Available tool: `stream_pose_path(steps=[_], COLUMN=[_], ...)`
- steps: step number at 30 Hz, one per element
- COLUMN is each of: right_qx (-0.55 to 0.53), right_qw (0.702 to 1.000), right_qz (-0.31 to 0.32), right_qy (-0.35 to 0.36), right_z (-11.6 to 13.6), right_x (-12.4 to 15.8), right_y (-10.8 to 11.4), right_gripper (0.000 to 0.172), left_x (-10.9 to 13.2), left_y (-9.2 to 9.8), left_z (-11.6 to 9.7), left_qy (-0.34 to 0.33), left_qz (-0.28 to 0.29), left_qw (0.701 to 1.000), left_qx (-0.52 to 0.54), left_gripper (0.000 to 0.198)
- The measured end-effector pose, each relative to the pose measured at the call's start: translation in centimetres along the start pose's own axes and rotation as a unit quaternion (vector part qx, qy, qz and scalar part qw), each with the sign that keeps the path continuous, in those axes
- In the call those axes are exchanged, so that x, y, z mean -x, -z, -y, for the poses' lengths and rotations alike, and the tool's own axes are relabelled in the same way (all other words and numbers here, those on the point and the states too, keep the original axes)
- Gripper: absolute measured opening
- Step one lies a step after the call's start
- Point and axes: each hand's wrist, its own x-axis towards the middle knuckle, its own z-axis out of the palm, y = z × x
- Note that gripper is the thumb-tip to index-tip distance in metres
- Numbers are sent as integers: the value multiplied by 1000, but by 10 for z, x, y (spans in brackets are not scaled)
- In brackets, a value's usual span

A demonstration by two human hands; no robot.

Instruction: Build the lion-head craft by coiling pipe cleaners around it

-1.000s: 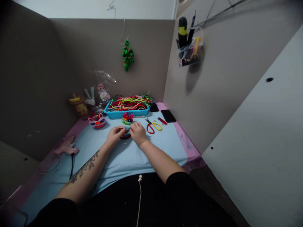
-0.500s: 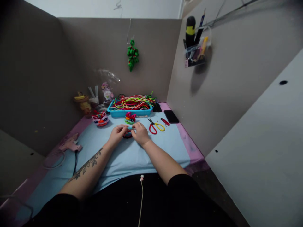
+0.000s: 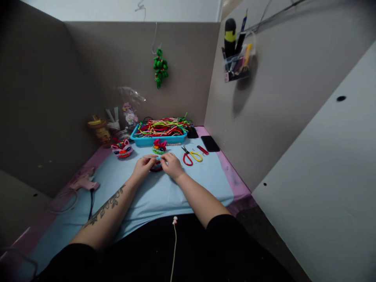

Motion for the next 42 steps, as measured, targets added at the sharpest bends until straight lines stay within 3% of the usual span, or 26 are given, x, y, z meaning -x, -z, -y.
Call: stream_pose_path(steps=[13,29,42], right_qx=[3,29,80], right_qw=[998,998,996], right_qz=[-49,-44,-39], right_qy=[-47,-28,21], right_z=[-1,-5,4], right_x=[0,2,2], right_y=[0,-6,-1], right_gripper=[7,7,10], left_x=[1,-4,1], left_y=[-2,1,2], left_z=[4,16,3], left_qy=[53,51,41], left_qz=[24,35,24], left_qw=[997,997,999], left_qx=[46,55,15], left_gripper=[38,40,44])
